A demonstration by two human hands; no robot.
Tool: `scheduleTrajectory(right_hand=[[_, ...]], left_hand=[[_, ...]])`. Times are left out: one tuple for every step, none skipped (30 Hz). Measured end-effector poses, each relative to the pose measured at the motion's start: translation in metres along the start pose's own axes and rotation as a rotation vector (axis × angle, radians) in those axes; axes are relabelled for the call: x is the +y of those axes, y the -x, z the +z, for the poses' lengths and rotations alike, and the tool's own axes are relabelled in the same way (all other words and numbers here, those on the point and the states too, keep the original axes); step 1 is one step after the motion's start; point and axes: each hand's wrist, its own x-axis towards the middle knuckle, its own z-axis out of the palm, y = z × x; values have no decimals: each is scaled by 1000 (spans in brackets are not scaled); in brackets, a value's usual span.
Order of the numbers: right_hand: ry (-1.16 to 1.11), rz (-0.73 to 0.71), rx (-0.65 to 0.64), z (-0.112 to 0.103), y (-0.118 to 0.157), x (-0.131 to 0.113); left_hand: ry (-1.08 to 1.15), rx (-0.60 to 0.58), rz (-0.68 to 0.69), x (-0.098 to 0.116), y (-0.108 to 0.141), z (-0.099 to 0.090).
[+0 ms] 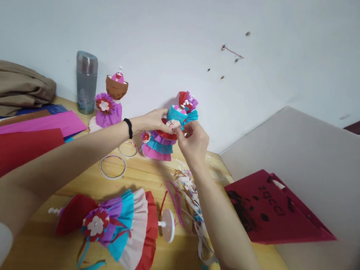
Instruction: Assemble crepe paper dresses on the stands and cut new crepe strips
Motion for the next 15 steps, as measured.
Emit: scheduleTrajectory(right_hand=[[7,-6,-5,1,0,-1],[9,-9,-8,1,0,-2],[6,-12,-9,2,0,-2],[-2,-18,-8,2,1,-2],[-14,-31,-6,2,1,-3],[-31,-51,-4,3,2,-3],[-49,-80,-3,3,3,-3],[-66,-112,-5,4,3,-2],[-77,-143,-6,5,4,-2],[-81,-167,-6,6,4,-1],[-80,-183,-5,7,4,-1],[-74,-191,-4,8,4,0],[-67,-195,-5,10,4,1],[-60,-196,-8,11,3,1],[-56,-196,-10,12,3,2]], left_hand=[[-1,-8,-7,1,0,0],[3,-15,-10,1,1,0],[9,-21,-13,2,1,0],[15,-21,-15,2,1,0],[18,-17,-16,2,2,0],[18,-13,-18,2,2,0],[18,-6,-19,2,2,0],[17,1,-21,2,2,-1],[16,7,-23,2,2,-1],[16,11,-25,2,2,-1],[15,15,-27,3,3,-1],[10,22,-28,3,4,-2],[3,29,-28,4,5,-2],[-5,35,-27,5,6,-3],[-12,40,-24,6,7,-3]])
